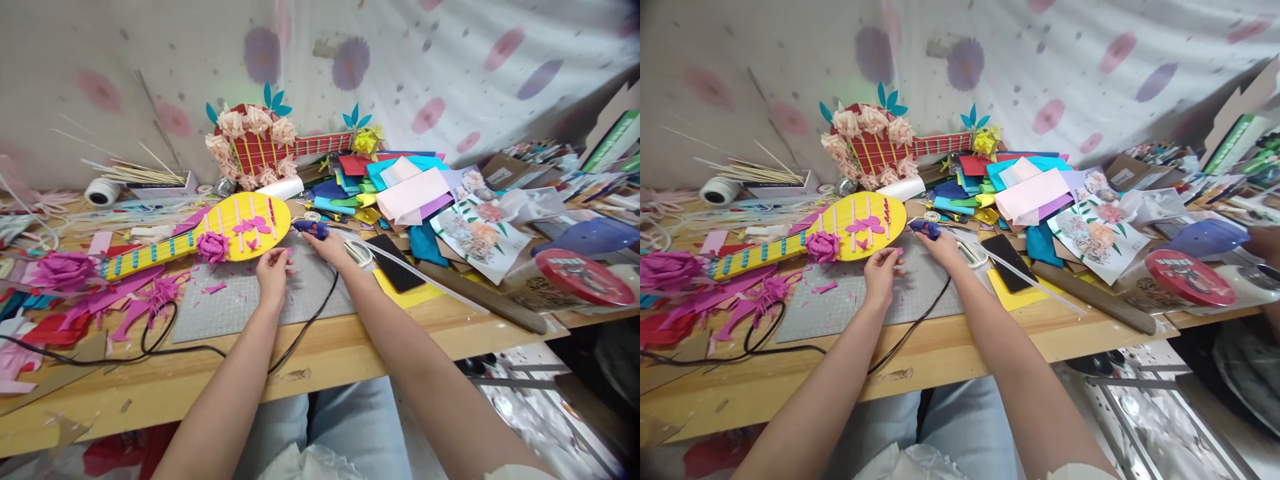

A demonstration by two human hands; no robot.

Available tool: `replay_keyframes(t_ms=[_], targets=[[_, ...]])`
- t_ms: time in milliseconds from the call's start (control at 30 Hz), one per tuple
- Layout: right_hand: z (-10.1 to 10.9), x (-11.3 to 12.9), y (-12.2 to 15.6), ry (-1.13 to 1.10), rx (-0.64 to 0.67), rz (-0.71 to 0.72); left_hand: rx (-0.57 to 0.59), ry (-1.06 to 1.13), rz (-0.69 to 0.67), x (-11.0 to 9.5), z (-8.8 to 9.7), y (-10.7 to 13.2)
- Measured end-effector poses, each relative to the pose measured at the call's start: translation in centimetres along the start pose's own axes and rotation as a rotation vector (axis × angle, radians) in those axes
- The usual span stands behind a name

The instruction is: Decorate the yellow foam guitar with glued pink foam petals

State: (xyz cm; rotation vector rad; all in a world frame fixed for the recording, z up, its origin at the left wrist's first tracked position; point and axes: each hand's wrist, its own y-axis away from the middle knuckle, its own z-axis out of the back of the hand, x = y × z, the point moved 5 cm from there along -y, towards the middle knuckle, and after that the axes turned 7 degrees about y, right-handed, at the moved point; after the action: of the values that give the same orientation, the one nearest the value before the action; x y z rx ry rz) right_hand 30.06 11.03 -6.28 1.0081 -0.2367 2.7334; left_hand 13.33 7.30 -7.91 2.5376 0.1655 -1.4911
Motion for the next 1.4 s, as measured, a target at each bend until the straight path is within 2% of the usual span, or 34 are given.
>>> replay_keyframes(t_ms=[133, 267, 400, 467, 533, 600, 700, 800, 933, 1100, 1167, 1267, 1333, 1400], targets=[[-0.6, 0.3, -0.2, 0.102, 0.011, 0.031, -0.031, 0.038, -0.034, -0.9, 0.1, 0.5], [0.1, 0.0, 1.0, 0.213, 0.044, 0.056, -0.061, 0.142, 0.089, -2.3, 0.0, 0.7], [2.3, -0.9, 3.6, 0.42, -0.058, 0.02, -0.09, 0.244, 0.219, -3.5, 0.3, 0.7], [2.5, -1.0, 5.1, 0.454, 0.018, 0.018, -0.113, 0.287, 0.261, -3.7, 0.6, 0.9], [2.0, -0.3, 6.3, 0.376, 0.157, 0.06, -0.139, 0.321, 0.283, -3.5, 0.7, 1.2], [1.0, 1.4, 6.9, 0.192, 0.252, 0.146, -0.166, 0.349, 0.291, -3.3, 0.7, 1.6], [-0.1, 4.6, 6.8, -0.214, 0.217, 0.215, -0.194, 0.407, 0.317, -3.0, 0.4, 1.9], [-1.3, 6.8, 6.4, -0.573, 0.19, 0.144, -0.23, 0.484, 0.369, -2.6, 0.2, 1.8], [-2.8, 8.1, 6.3, -0.812, 0.212, -0.004, -0.256, 0.516, 0.353, -2.6, 0.4, 1.4], [-4.0, 8.6, 6.4, -0.97, 0.218, -0.125, -0.29, 0.507, 0.316, -2.5, 0.5, 1.5], [-4.2, 8.8, 6.3, -0.983, 0.173, -0.118, -0.296, 0.518, 0.305, -2.5, 0.5, 1.7], [-3.8, 9.0, 5.9, -0.965, 0.128, -0.088, -0.233, 0.445, 0.279, -3.0, 0.9, 1.9], [-3.5, 9.1, 5.5, -0.932, 0.15, -0.077, -0.177, 0.327, 0.175, -4.1, 1.7, 1.6], [-3.2, 9.1, 4.9, -0.865, 0.216, -0.065, -0.155, 0.199, -0.025, -6.0, 3.0, 0.9]])
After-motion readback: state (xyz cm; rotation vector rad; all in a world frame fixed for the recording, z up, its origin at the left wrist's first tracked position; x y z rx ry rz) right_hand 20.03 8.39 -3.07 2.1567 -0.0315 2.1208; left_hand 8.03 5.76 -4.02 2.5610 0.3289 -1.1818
